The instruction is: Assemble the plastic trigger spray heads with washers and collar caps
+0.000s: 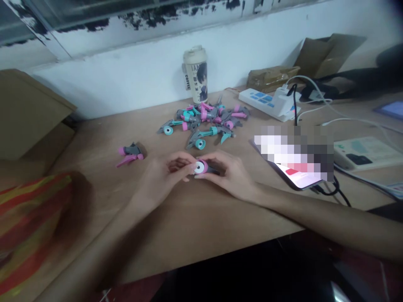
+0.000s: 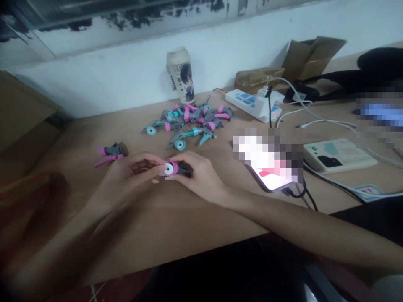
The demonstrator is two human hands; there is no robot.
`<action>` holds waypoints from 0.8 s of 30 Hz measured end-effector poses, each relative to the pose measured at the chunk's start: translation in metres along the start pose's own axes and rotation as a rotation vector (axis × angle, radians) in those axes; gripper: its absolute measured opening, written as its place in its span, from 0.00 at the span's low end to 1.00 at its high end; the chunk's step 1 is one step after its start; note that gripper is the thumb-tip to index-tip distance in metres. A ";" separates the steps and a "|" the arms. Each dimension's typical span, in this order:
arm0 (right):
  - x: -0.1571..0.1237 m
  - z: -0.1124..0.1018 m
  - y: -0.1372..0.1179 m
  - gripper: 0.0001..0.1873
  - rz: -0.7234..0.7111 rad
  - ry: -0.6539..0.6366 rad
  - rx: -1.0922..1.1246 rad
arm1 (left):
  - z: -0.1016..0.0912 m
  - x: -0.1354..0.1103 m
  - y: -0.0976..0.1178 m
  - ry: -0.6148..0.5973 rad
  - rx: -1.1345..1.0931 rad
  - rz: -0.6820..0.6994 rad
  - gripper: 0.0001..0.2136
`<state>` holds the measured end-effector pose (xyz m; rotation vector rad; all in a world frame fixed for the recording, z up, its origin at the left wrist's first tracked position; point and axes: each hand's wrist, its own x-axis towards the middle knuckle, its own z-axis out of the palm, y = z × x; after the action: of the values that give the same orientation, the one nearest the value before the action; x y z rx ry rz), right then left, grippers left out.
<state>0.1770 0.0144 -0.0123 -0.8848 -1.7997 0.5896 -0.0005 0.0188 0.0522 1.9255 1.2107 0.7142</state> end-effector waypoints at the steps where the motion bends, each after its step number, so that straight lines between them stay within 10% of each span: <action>1: 0.000 0.000 0.001 0.15 0.007 0.000 0.006 | 0.001 0.001 0.003 0.011 0.031 0.003 0.07; 15: 0.002 0.001 0.004 0.14 0.050 0.007 0.042 | 0.011 -0.001 -0.014 0.156 0.246 0.114 0.06; 24: 0.002 0.002 0.005 0.14 0.039 0.026 0.066 | 0.024 -0.005 -0.022 0.461 0.372 0.273 0.04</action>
<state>0.1758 0.0197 -0.0158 -0.8807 -1.7333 0.6561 0.0047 0.0137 0.0203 2.3438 1.4479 1.1958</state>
